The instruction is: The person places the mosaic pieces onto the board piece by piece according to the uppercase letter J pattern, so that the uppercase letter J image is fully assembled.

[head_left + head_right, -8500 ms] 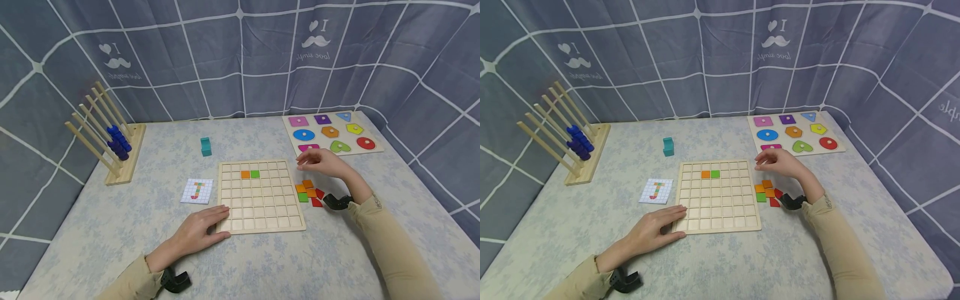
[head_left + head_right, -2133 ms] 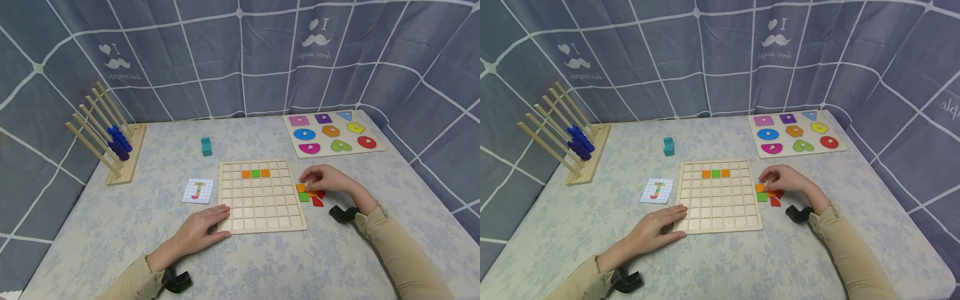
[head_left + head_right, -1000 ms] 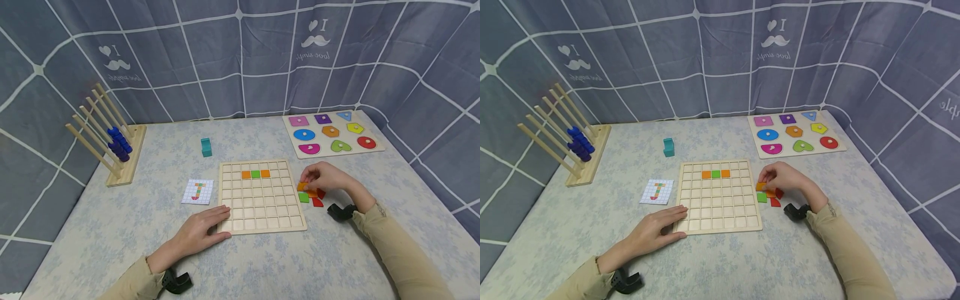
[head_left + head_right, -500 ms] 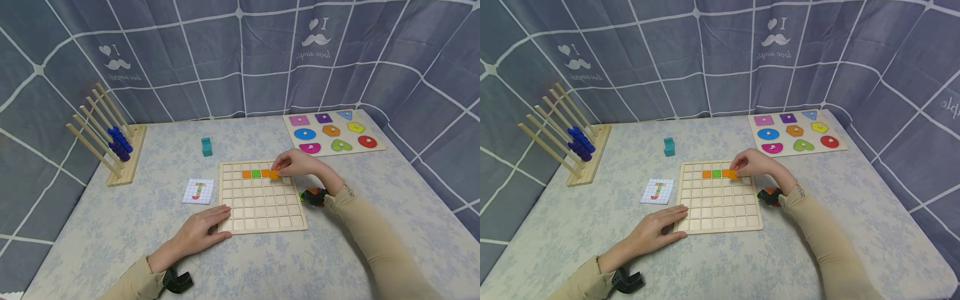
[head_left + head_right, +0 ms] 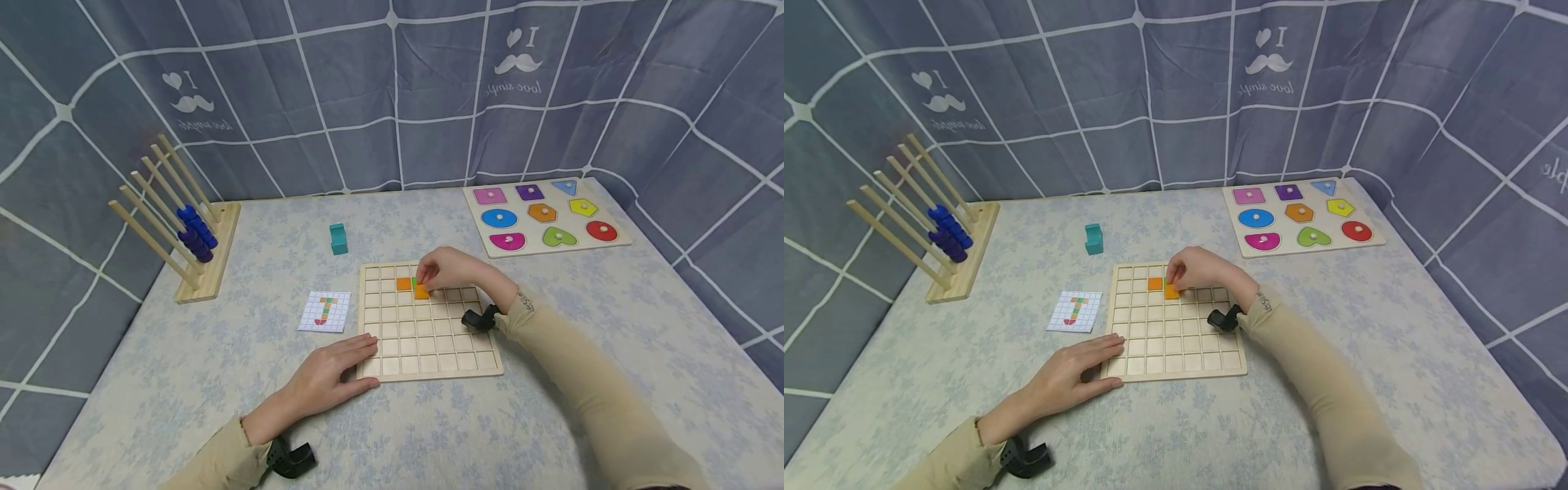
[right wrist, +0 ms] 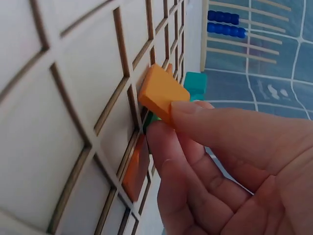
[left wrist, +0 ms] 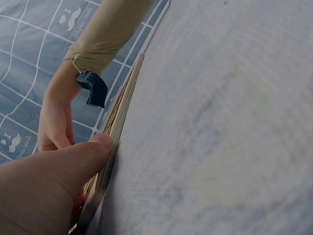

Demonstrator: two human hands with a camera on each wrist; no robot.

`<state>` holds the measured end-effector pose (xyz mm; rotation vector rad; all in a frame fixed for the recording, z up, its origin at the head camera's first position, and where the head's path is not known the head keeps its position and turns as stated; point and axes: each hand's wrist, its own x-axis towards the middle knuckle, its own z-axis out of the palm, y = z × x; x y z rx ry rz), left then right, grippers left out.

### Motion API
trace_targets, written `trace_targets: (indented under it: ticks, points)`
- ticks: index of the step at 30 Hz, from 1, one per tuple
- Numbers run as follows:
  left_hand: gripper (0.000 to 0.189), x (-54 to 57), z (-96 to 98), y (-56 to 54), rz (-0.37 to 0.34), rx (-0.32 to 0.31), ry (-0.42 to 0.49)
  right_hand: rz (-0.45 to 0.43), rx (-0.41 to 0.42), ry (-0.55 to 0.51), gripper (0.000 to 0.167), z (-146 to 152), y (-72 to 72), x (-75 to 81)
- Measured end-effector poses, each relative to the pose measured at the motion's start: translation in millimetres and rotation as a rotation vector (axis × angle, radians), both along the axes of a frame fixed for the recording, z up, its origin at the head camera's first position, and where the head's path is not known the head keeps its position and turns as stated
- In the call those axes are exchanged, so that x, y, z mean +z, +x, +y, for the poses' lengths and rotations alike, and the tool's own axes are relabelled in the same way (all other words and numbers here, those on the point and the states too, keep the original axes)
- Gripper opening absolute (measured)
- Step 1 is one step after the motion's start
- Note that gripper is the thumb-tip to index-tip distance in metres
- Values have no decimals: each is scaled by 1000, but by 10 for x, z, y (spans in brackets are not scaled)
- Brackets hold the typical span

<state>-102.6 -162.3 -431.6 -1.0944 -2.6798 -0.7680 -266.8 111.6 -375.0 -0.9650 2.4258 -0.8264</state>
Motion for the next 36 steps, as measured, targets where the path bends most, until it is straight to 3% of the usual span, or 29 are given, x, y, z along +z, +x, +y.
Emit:
trace_targets:
  ticks: [7,11,14,23,36]
  points:
    - [55,-4,-1,-1,-5,1,1,-29,-8,-11,8,-37,34,-15]
    - [55,-4,0,-2,-10,1,-3,18,-57,-77,10,50,48,6]
    - [56,-2,2,0,-9,1,-4,59,-111,-115,12,181,48,63]
    - [55,-4,-1,-5,10,-1,2,30,-186,-176,23,694,142,245]
    - [56,-1,1,-4,2,-1,2,12,-289,-140,26,1244,327,130]
